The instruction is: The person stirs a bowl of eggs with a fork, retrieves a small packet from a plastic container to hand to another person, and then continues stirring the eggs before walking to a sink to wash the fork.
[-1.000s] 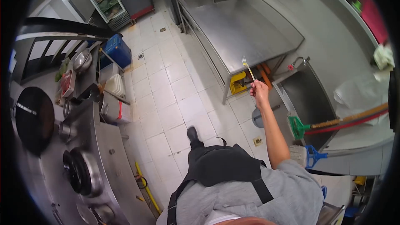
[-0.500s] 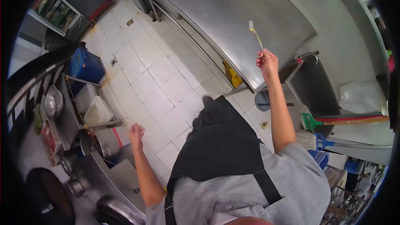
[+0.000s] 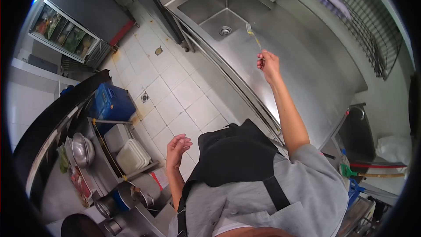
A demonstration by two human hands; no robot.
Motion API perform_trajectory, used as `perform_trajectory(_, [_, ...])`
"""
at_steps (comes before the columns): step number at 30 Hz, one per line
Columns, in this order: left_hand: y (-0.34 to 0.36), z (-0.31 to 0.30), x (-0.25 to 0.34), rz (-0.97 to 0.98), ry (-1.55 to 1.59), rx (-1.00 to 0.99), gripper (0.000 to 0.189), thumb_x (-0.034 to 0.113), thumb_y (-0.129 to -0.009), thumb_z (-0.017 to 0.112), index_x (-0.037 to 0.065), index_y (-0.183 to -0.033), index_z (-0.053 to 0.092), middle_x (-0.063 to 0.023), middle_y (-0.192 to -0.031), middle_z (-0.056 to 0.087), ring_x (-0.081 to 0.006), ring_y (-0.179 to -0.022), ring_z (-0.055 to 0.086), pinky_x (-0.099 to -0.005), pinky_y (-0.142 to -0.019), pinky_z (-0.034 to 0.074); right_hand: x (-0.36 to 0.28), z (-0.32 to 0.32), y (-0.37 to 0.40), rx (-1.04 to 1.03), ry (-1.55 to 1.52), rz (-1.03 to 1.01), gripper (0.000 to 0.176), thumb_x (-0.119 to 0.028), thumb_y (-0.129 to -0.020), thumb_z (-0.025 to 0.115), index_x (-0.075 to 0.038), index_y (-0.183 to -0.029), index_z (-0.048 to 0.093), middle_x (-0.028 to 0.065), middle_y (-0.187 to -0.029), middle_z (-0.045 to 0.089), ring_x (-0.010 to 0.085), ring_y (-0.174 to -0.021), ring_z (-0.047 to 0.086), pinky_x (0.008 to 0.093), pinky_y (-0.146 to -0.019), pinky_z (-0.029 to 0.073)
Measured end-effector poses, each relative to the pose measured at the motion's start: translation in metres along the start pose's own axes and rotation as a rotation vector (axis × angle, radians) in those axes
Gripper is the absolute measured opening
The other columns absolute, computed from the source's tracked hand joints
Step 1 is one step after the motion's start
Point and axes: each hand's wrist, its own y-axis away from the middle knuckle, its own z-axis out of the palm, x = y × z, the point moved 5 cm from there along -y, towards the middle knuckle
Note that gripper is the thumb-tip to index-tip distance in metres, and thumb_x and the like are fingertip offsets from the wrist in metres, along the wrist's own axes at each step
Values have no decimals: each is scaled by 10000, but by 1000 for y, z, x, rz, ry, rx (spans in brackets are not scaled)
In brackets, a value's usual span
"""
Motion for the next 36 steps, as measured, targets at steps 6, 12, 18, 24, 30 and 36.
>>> perform_trajectory(6, [-159,39,76,-1,-132,-248,291,185,-979,588,-3,-1199,623,-122,-1039,703,-210,-930,694,-302,-796,542,5,81,-76,-67,64,-39,279,-248,-989,545,-89,-764,588,1,-698,593,91,-546,538,251,-502,432])
perform_trajectory(12, [-340,186,182,94,-377,-670,377,305,-1001,560,5,-1220,627,-81,-1150,675,-185,-1058,630,-345,-881,492,-3,132,-105,13,243,-144,366,-303,-1021,512,-66,-752,588,11,-645,571,84,-535,523,249,-487,416])
perform_trajectory(18, [-425,330,233,-119,-59,-903,337,300,-1023,513,38,-1207,620,-44,-1084,646,-155,-1037,609,-353,-863,498,-18,158,-159,96,277,-59,493,-433,-1041,448,-55,-752,577,0,-582,518,78,-454,460,245,-427,377])
perform_trajectory(24, [-516,374,236,-181,86,-783,172,145,-1010,529,14,-1096,600,-83,-946,662,-173,-821,633,-325,-723,515,12,154,-236,84,345,-132,533,-489,-1033,438,-42,-793,601,3,-583,524,78,-462,476,236,-414,377])
perform_trajectory(30, [-612,404,276,-267,147,-791,139,74,-1001,513,-18,-1083,577,-186,-1001,663,-305,-929,681,-428,-856,567,-33,143,-325,-35,955,-151,500,-420,-1020,482,23,-903,682,51,-666,627,135,-601,611,310,-572,507])
perform_trajectory(36, [-708,462,287,-416,247,-855,134,25,-974,543,-43,-1089,543,-213,-1042,617,-406,-1033,653,-495,-952,545,-81,131,-428,234,1121,-219,230,-182,-888,537,1,-885,676,278,-824,641,443,-843,642,496,-741,492])
